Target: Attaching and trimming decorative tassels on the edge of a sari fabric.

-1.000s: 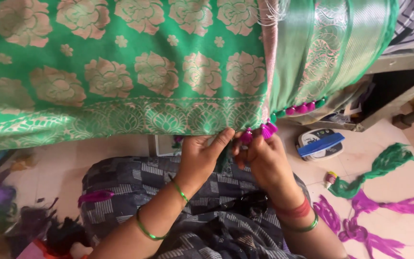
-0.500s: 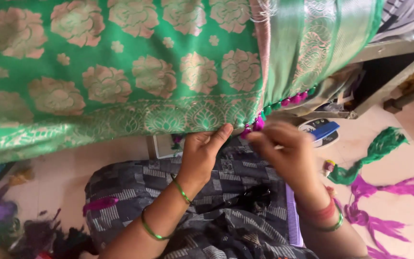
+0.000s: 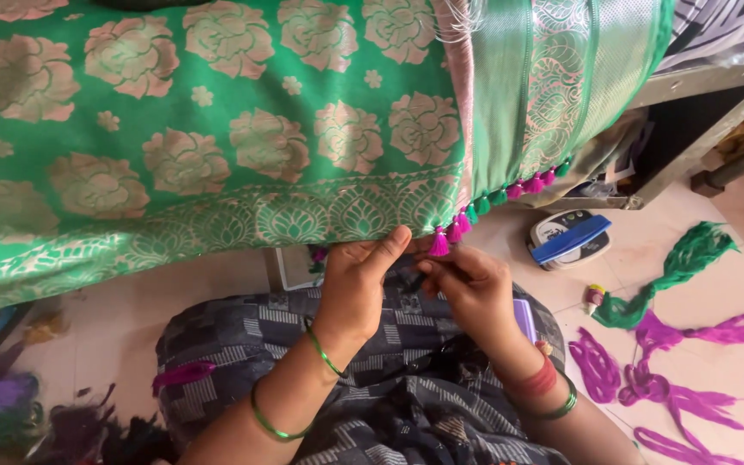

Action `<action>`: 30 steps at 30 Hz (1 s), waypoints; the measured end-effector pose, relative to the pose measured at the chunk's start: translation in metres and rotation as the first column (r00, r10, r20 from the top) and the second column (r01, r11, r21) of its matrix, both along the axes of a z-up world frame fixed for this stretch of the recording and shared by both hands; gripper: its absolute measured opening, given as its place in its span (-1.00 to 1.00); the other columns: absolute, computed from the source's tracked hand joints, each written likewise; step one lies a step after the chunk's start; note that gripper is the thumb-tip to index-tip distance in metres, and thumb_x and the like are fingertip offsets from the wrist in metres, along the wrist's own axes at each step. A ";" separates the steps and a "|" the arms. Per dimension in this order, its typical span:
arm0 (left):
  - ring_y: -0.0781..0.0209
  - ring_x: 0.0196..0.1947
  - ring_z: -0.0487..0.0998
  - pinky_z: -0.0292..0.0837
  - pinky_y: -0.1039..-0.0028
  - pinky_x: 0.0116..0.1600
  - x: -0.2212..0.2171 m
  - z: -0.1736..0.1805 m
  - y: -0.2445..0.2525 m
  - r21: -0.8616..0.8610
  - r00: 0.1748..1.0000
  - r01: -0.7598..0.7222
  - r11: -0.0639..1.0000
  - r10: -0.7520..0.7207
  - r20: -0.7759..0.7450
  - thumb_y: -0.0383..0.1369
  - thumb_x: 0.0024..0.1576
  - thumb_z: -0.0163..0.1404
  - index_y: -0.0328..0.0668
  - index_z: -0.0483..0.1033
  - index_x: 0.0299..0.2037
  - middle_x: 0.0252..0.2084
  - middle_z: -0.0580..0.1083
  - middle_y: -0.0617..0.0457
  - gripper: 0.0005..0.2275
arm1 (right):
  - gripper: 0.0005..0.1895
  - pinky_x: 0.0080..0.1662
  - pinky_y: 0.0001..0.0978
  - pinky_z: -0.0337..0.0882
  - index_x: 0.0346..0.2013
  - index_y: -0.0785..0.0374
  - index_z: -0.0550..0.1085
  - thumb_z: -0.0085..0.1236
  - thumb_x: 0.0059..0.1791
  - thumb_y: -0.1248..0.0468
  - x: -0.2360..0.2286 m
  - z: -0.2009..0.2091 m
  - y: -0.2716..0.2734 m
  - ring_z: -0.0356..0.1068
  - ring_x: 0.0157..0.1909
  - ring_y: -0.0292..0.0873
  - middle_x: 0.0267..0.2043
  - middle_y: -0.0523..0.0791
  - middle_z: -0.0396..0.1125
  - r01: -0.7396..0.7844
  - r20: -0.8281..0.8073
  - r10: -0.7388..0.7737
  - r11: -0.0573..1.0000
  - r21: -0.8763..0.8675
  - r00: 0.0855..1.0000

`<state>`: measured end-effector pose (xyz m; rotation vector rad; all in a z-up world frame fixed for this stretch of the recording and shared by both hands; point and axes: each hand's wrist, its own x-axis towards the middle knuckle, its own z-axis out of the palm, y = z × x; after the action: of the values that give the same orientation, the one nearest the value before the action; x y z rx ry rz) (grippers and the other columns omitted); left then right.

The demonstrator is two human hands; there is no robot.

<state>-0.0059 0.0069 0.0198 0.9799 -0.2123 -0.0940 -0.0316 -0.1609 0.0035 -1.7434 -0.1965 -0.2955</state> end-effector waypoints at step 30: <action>0.15 -0.09 0.64 0.50 0.34 0.12 -0.003 0.004 0.001 -0.007 1.000 -0.012 1.000 0.012 0.015 -0.34 0.28 0.04 -0.48 0.62 -0.10 -0.12 0.63 -0.14 -0.75 | -0.89 -0.37 -0.53 0.47 -0.22 0.44 0.57 0.17 -0.03 0.53 0.000 -0.002 0.006 0.48 -0.44 -0.33 -0.36 -0.11 0.50 0.029 0.073 -0.028 1.000 -0.008 0.997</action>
<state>-0.0093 0.0080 0.0236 0.9749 -0.2201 -0.0745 -0.0315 -0.1551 0.0017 -1.7468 -0.2267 -0.3801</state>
